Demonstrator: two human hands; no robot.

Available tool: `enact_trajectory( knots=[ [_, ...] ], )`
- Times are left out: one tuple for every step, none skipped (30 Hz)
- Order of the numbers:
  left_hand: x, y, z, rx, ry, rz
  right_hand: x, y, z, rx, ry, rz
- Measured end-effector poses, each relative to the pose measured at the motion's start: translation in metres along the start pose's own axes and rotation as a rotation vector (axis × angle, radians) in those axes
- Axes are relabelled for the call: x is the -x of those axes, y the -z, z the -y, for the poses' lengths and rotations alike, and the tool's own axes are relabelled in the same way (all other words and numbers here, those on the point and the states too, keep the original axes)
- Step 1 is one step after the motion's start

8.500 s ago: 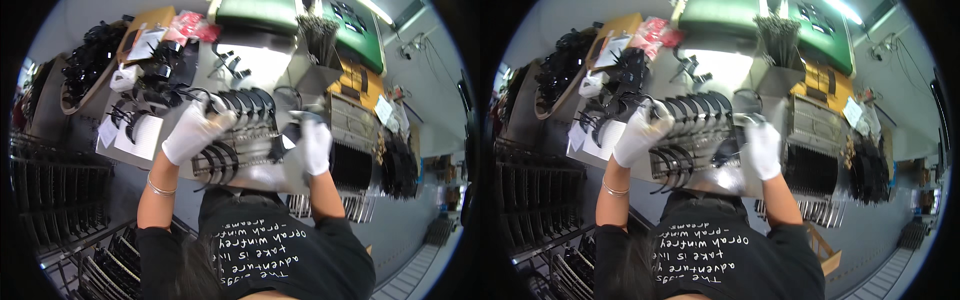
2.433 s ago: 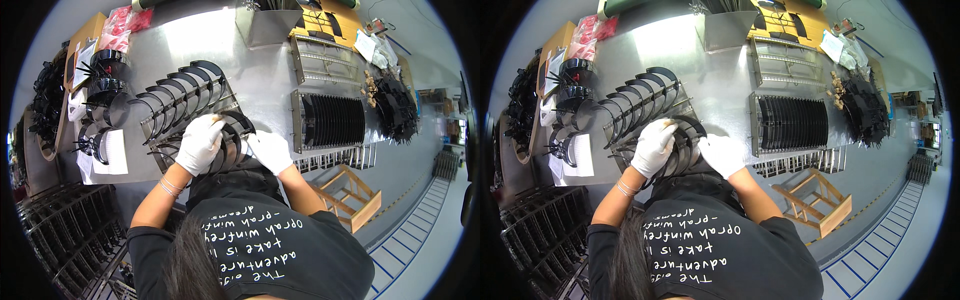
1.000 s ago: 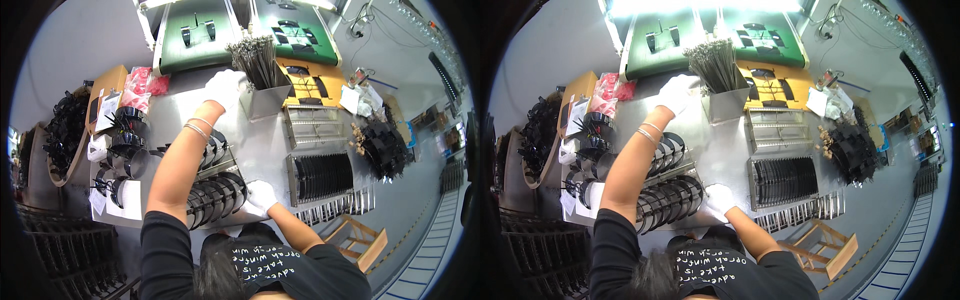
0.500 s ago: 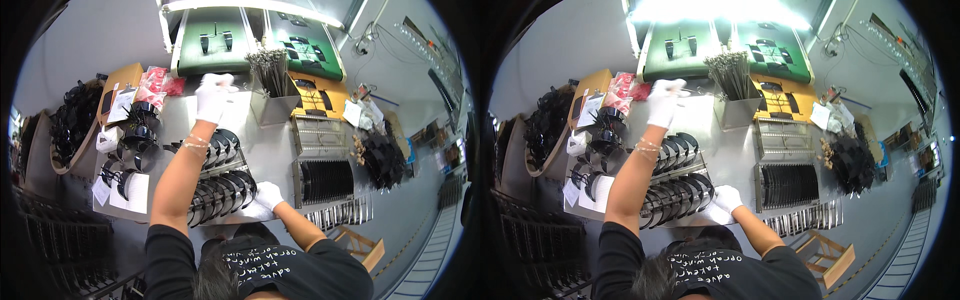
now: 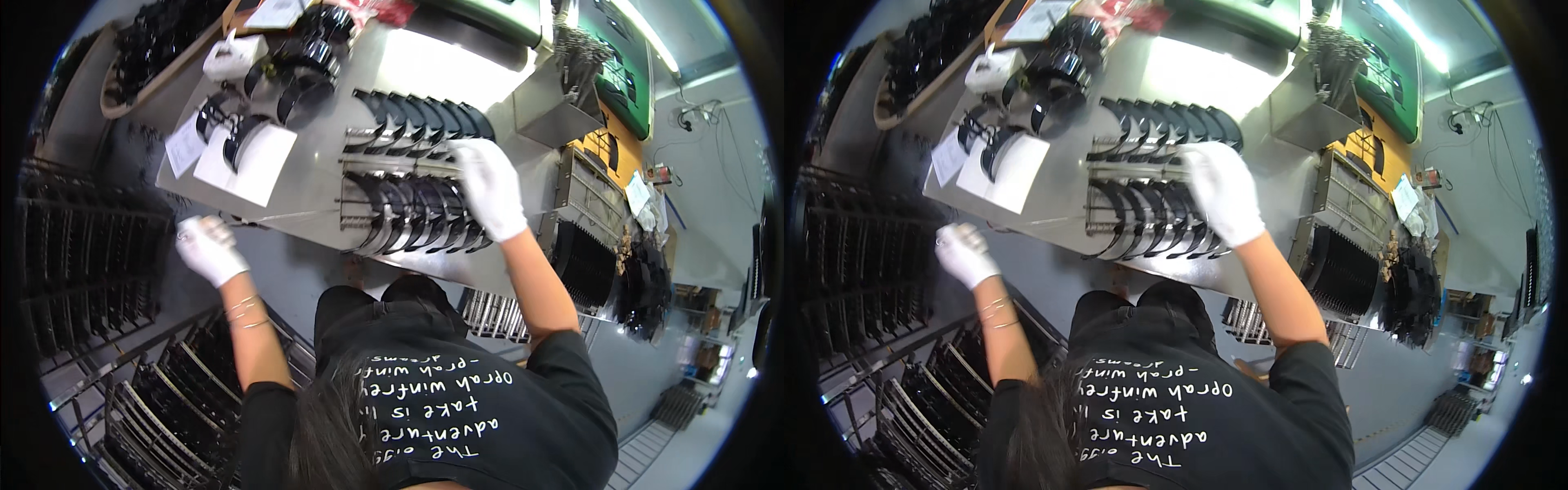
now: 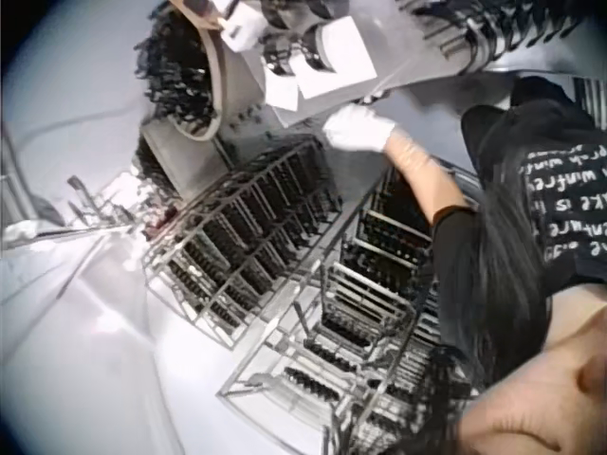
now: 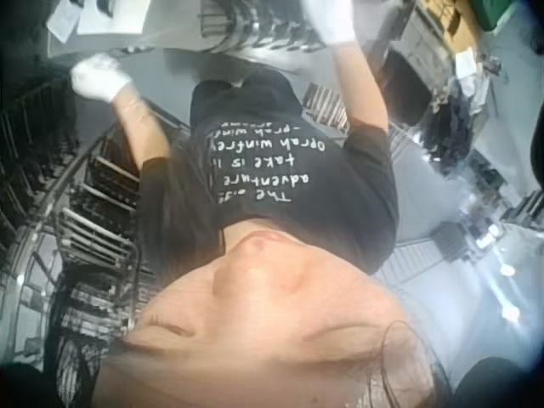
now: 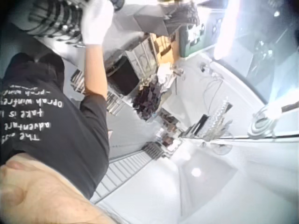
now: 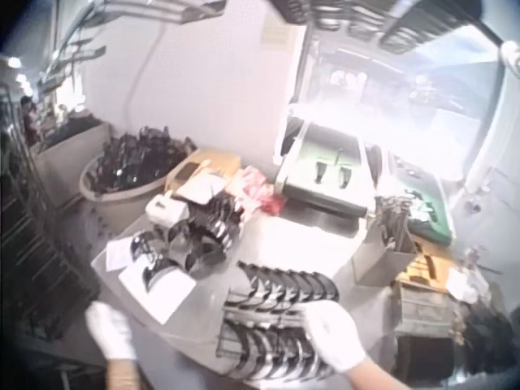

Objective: The person assembles sunglasses by attaching black plastic frames to metal arms and placing them into a metal rack. The person repeatedly picks up frames and arms, aligns them, and secures them together before arranging the completed units in the rack.

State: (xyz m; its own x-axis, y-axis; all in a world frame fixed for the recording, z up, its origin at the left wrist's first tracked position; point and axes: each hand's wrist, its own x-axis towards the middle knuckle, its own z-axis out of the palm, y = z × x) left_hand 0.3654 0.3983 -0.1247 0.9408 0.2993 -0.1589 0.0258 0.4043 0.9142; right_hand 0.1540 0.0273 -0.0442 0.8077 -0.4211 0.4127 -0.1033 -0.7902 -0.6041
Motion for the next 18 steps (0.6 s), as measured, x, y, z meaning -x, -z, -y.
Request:
enact_trajectory(
  knots=[
    [0.015,-0.004,0.034,-0.101,0.092,0.090,-0.009,-0.027,0.002,0.052,0.278,0.126],
    [0.033,-0.010,0.065,-0.193,0.061,0.124,-0.025,-0.052,0.020,0.140,0.416,0.438],
    [0.044,-0.012,0.087,-0.282,0.036,0.168,-0.019,-0.073,0.016,0.276,0.672,0.395],
    [0.039,-0.006,0.098,-0.250,0.079,0.228,-0.022,-0.085,0.010,0.294,0.669,0.475],
    [0.037,0.003,0.107,-0.216,0.122,0.287,-0.026,-0.094,0.004,0.312,0.666,0.556],
    [0.039,-0.002,0.104,-0.161,0.072,0.320,-0.028,-0.090,-0.008,0.385,0.627,0.520],
    [0.033,0.002,0.096,-0.168,0.049,0.321,-0.029,-0.089,-0.012,0.440,0.606,0.484],
    [0.037,0.002,0.091,-0.181,0.099,0.296,-0.025,-0.089,-0.011,0.450,0.554,0.490],
    [0.041,-0.002,0.082,-0.192,0.133,0.270,-0.019,-0.092,-0.014,0.393,0.586,0.454],
    [0.043,-0.001,0.082,-0.179,0.163,0.279,-0.012,-0.095,-0.016,0.399,0.623,0.486],
    [0.046,0.001,0.083,-0.166,0.195,0.289,-0.006,-0.096,-0.016,0.406,0.659,0.518],
    [0.046,0.002,0.083,-0.151,0.216,0.298,-0.013,-0.096,-0.013,0.370,0.621,0.569],
    [0.046,0.005,0.085,-0.160,0.222,0.296,-0.015,-0.097,-0.016,0.360,0.621,0.510],
    [0.046,0.007,0.086,-0.169,0.228,0.295,-0.017,-0.098,-0.015,0.359,0.635,0.483],
    [0.047,0.010,0.088,-0.178,0.235,0.296,-0.017,-0.101,-0.015,0.358,0.648,0.455],
    [0.048,0.009,0.091,-0.168,0.260,0.318,-0.016,-0.102,-0.016,0.383,0.665,0.457],
    [0.050,0.005,0.097,-0.157,0.286,0.340,-0.018,-0.101,-0.015,0.376,0.652,0.476],
    [0.052,0.000,0.102,-0.143,0.308,0.365,-0.019,-0.102,-0.018,0.386,0.637,0.483]
  ],
)
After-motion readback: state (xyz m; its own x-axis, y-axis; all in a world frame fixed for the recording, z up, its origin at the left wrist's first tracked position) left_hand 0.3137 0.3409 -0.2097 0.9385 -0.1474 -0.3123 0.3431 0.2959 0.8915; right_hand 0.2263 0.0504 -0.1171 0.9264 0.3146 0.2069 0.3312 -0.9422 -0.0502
